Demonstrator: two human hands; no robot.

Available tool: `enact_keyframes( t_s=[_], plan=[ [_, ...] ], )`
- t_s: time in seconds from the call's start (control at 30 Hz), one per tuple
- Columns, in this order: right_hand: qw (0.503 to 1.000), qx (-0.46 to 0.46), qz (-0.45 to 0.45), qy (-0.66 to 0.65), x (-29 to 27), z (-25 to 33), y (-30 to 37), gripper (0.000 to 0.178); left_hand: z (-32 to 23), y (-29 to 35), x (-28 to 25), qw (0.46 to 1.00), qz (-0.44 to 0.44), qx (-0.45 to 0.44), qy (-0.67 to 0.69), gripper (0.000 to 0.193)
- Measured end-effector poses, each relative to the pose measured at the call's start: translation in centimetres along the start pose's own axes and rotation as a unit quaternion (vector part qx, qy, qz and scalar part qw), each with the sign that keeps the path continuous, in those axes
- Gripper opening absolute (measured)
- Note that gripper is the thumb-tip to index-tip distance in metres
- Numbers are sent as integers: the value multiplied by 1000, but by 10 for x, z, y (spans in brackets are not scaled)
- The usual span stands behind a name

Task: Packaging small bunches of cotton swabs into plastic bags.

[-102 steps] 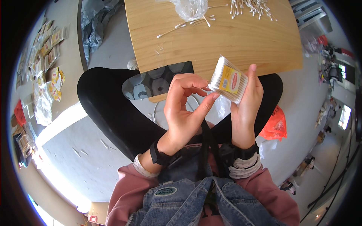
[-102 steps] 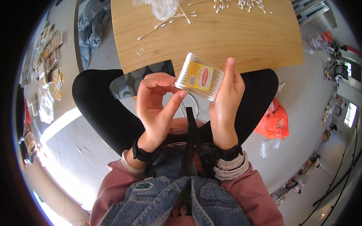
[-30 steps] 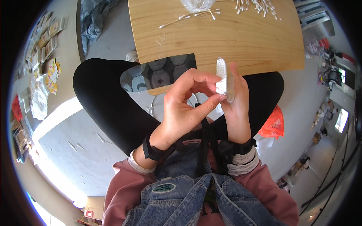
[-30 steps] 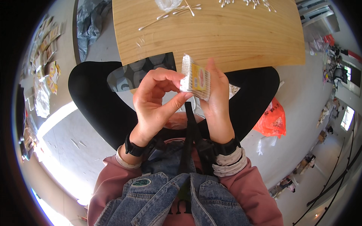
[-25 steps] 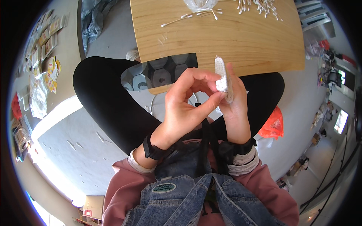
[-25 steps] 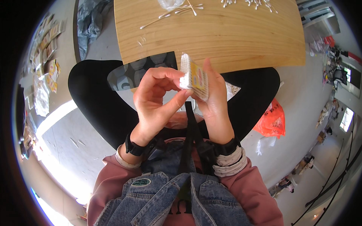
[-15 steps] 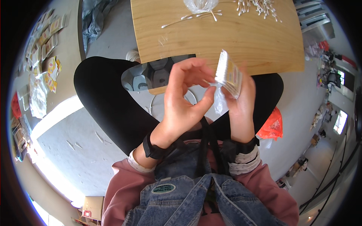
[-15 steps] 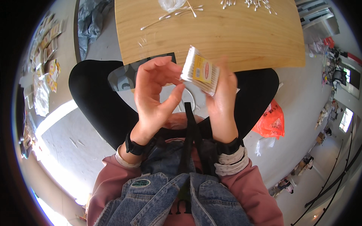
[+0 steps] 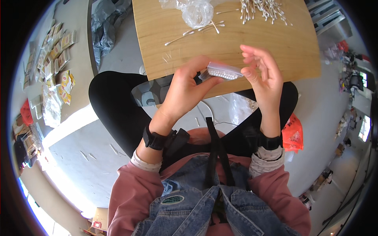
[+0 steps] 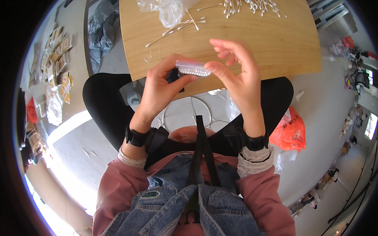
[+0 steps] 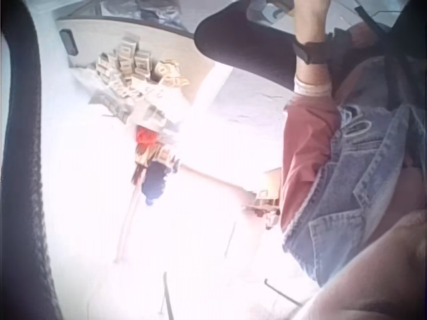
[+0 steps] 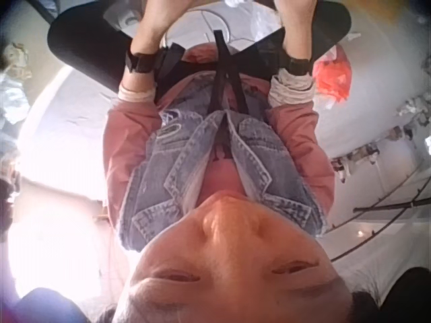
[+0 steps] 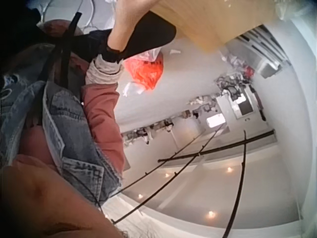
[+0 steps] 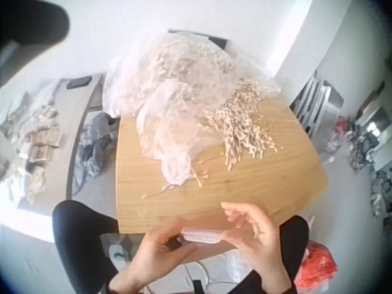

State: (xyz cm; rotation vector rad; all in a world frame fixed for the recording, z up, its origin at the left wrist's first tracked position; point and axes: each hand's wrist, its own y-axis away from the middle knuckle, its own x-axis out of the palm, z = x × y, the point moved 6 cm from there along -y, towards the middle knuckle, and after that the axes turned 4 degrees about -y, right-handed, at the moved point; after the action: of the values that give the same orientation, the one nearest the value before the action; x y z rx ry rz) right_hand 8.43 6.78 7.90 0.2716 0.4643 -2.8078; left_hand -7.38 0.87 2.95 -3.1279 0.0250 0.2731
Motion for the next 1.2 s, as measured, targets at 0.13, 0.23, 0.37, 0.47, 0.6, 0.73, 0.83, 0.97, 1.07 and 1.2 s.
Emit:
enact_keyframes(
  t_s=[0.13, 0.23, 0.37, 0.47, 0.6, 0.73, 0.83, 0.97, 1.07, 1.2],
  plan=[
    [981, 126, 30, -143, -1, -22, 31, 30, 11, 0, 6, 993, -53, -28, 101, 28],
    [967, 160, -6, -201, 5, -25, 37, 19, 5, -3, 12, 994, -68, 13, 82, 25],
    [979, 119, -41, -161, 1, -26, 41, 10, -1, -1, 16, 995, -79, 29, 61, 20],
    [976, 134, -38, -169, 8, -31, 42, 5, 2, 2, 15, 993, -97, -6, 61, 21],
    [989, 64, -50, -122, 9, -8, 37, 2, -21, 12, 9, 987, -138, 74, -46, 19],
    [986, 84, -60, -134, 9, -13, 47, 1, -5, 14, 5, 986, -154, 63, -2, 16],
    [984, 118, -39, -126, 3, -11, 47, 4, -26, 16, 11, 987, -141, 67, -37, 15],
    [980, 125, -72, -136, -5, -24, 55, 2, -10, 10, 15, 991, -128, 38, 1, 14],
    [986, 130, -64, -82, -14, -18, 47, 3, -18, 5, 16, 992, -121, 15, -33, 14],
    [974, 175, -41, -136, -2, -28, 55, 5, -9, 6, 9, 995, -97, 16, -4, 13]
  ],
)
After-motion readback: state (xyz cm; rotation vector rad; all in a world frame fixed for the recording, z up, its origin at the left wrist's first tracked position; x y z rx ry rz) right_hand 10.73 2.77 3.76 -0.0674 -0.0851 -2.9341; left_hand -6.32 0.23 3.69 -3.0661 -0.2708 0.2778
